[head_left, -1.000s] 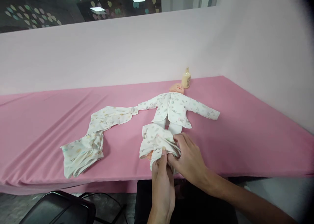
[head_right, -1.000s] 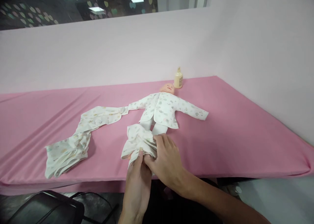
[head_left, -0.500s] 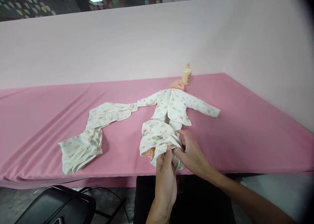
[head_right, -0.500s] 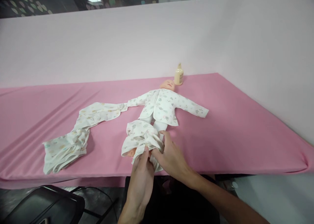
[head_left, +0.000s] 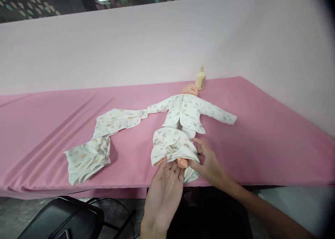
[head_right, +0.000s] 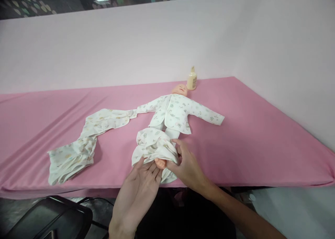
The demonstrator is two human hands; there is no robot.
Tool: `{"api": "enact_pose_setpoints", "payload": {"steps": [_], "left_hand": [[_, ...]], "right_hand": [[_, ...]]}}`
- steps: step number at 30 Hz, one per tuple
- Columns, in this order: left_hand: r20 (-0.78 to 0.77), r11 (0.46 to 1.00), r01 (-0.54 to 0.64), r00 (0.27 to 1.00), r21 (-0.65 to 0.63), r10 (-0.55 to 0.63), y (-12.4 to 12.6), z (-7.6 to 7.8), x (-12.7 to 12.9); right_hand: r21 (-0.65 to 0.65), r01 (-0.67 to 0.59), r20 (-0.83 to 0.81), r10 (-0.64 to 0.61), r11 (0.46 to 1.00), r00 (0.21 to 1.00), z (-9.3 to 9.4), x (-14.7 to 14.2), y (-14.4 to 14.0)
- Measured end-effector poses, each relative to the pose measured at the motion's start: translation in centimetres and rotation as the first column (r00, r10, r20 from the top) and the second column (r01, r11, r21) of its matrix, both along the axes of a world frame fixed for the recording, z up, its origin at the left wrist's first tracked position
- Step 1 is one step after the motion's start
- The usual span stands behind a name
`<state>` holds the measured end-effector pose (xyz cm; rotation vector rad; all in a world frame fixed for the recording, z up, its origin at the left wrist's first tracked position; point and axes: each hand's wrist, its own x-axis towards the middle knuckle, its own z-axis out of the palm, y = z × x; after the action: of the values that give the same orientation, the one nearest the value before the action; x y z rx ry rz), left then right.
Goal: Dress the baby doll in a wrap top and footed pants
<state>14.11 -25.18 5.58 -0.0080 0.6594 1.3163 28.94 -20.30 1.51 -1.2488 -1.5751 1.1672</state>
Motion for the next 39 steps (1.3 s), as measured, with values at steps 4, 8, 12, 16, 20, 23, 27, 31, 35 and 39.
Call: {"api": "enact_pose_setpoints", "payload": {"steps": [4,8,12,16,20,23,27,31,35,39], "left_hand": [[-0.011,0.997,-0.049,0.999,-0.065,0.048,-0.4,-0.7,-0.1],[-0.035,0.999,-0.023,0.999,-0.046,0.021,-0.6,-0.9,0.4],[-0.041,0.999,0.039,0.998,0.012,-0.038,-1.0,-1.1,0.4],[-0.142,0.984,0.143,0.982,0.111,-0.127,-2.2,-1.7,-1.4],[-0.461,0.949,0.278,0.868,0.147,-0.183,-3.6,-1.2,-4.7],[-0.736,0.953,0.291,0.662,0.085,-0.137,-4.2,-0.1,-6.1],[-0.962,0.974,0.195,0.267,0.112,0.057,-4.0,-0.7,-4.4],[-0.939,0.922,0.250,-0.098,0.296,0.329,-3.3,-3.6,-0.9],[-0.910,0.944,0.153,-0.261,0.292,0.324,-2.0,-5.5,1.3],[-0.905,0.965,0.089,-0.333,0.248,0.264,-1.0,-6.5,2.2]], "right_hand": [[0.005,-0.042,-0.041,0.042,0.999,0.998,-0.2,0.2,-0.5],[0.016,-0.044,0.037,0.043,0.999,0.998,-0.6,0.8,-0.5],[0.086,0.005,0.114,-0.015,0.996,0.993,-0.3,1.2,0.0],[0.150,0.057,0.092,-0.072,0.987,0.993,0.2,1.9,0.8],[0.013,-0.181,0.004,0.181,0.983,0.983,0.7,3.8,2.1],[-0.131,-0.353,-0.108,0.341,0.926,0.934,1.4,5.7,3.3],[-0.206,-0.324,-0.071,0.316,0.924,0.946,2.1,6.7,4.4],[-0.179,-0.435,0.023,0.446,0.883,0.895,1.6,6.1,5.3],[-0.087,-0.484,0.215,0.491,0.871,0.845,1.1,5.4,6.0],[0.047,-0.525,0.416,0.461,0.850,0.784,1.4,5.1,6.4]]}}
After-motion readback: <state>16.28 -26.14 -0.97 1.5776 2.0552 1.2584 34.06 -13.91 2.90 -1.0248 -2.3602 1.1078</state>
